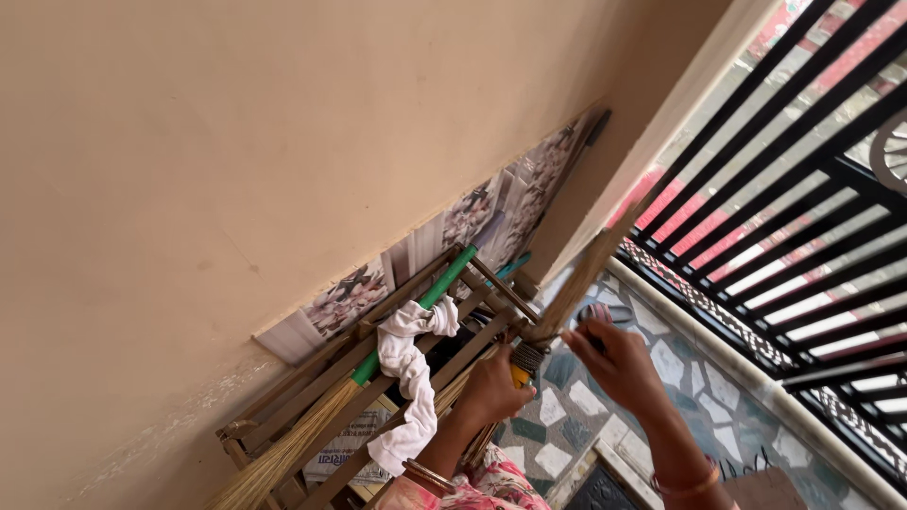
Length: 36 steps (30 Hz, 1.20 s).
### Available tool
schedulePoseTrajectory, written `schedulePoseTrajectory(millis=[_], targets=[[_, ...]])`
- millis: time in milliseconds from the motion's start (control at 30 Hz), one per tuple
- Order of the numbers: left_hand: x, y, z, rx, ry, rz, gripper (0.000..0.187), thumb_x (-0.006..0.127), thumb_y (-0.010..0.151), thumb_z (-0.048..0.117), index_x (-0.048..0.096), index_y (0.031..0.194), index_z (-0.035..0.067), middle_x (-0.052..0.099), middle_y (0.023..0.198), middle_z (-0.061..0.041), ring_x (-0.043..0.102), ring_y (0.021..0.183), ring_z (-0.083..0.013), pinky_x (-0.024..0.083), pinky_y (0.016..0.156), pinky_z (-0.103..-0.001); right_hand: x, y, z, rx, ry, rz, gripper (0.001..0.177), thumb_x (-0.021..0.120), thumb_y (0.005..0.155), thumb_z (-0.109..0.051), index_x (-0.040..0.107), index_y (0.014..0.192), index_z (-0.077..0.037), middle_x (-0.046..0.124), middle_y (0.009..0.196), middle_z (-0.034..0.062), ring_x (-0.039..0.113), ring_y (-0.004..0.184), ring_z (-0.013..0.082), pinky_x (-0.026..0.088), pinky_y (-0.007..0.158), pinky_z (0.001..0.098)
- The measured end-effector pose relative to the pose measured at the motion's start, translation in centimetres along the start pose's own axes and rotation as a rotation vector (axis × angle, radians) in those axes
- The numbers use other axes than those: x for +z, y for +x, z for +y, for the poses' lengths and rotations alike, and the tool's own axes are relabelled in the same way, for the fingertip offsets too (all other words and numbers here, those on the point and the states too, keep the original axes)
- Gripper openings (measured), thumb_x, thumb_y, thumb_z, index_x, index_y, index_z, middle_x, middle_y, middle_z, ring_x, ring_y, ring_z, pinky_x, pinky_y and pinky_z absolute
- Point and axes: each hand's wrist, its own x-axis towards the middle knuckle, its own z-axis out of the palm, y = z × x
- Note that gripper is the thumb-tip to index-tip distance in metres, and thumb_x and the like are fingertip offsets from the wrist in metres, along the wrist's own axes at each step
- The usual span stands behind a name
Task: The person picks up a traditional broom and moves to a balcony area. They proceed to untie the binding on the broom head, remove the old string, and then re-tie the broom head with a new string to secure the bristles.
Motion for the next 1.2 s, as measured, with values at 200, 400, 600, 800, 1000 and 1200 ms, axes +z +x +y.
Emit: schedulePoseTrajectory(millis=[200,400,600,800,1000,1200], targets=[[3.0,-0.1,-0.3,0.222,0.259,-0.028,0.056,0.091,0.072,0.025,0.061,0.11,-0.003,0.074,0.081,-0.02,0.072,0.07,-0.0311,0.059,0.068,-0.043,-1.6,3.1,-4.8,-0.645,-0.491,0.523,0.026,0.063,0.092,-0.041,0.072,0.092,-0.017,0.07,0.092,0.0031,0.061,0.093,0.0254,0.043,0.084,0.0428],[1.1,-2.5,2.9,-0.054,-0.281,-0.238,0.038,0.084,0.079,0.019,0.063,0.102,0.0,0.07,0.069,-0.006,0.068,0.051,-0.0126,0.056,0.047,-0.028,-1.0,0.4,-1.1,-0.365,-0.296,0.677,0.024,0.064,0.102,-0.031,0.071,0.114,-0.011,0.069,0.116,0.003,0.062,0.11,0.0247,0.043,0.102,0.0402],[1.2,-3.1,4.0,-0.107,-0.505,-0.295,0.034,0.084,0.082,0.008,0.061,0.103,-0.002,0.065,0.067,-0.005,0.062,0.047,-0.0132,0.049,0.042,-0.029,3.5,-3.6,4.7,0.227,0.641,0.438,0.034,0.065,0.098,-0.029,0.059,0.122,-0.006,0.065,0.112,0.0077,0.062,0.097,0.0189,0.054,0.088,0.0433],[1.8,-3.5,5.2,-0.066,-0.543,-0.254,0.032,0.081,0.082,0.006,0.061,0.107,0.002,0.065,0.071,-0.003,0.06,0.049,-0.0095,0.05,0.043,-0.026,6.7,-4.6,7.4,0.144,1.053,0.063,0.046,0.049,0.104,-0.041,0.057,0.135,-0.008,0.068,0.113,0.0066,0.063,0.107,0.0144,0.045,0.098,0.0375],[0.7,-4.9,4.6,-0.057,-0.542,-0.02,0.027,0.079,0.087,0.012,0.061,0.105,0.003,0.065,0.071,-0.002,0.061,0.051,-0.0094,0.052,0.044,-0.025,5.8,-3.9,13.3,0.227,0.799,0.033,0.033,0.061,0.1,-0.027,0.065,0.122,-0.003,0.073,0.11,0.0092,0.066,0.105,0.0183,0.048,0.092,0.0331],[0.7,-8.3,4.0,-0.181,-0.437,0.309,0.027,0.078,0.086,0.014,0.062,0.103,0.001,0.069,0.07,-0.004,0.066,0.052,-0.012,0.056,0.047,-0.026,8.0,-3.8,17.3,0.28,0.447,-0.139,0.023,0.067,0.095,-0.021,0.072,0.109,-0.003,0.079,0.105,0.0096,0.074,0.098,0.019,0.057,0.087,0.0346]])
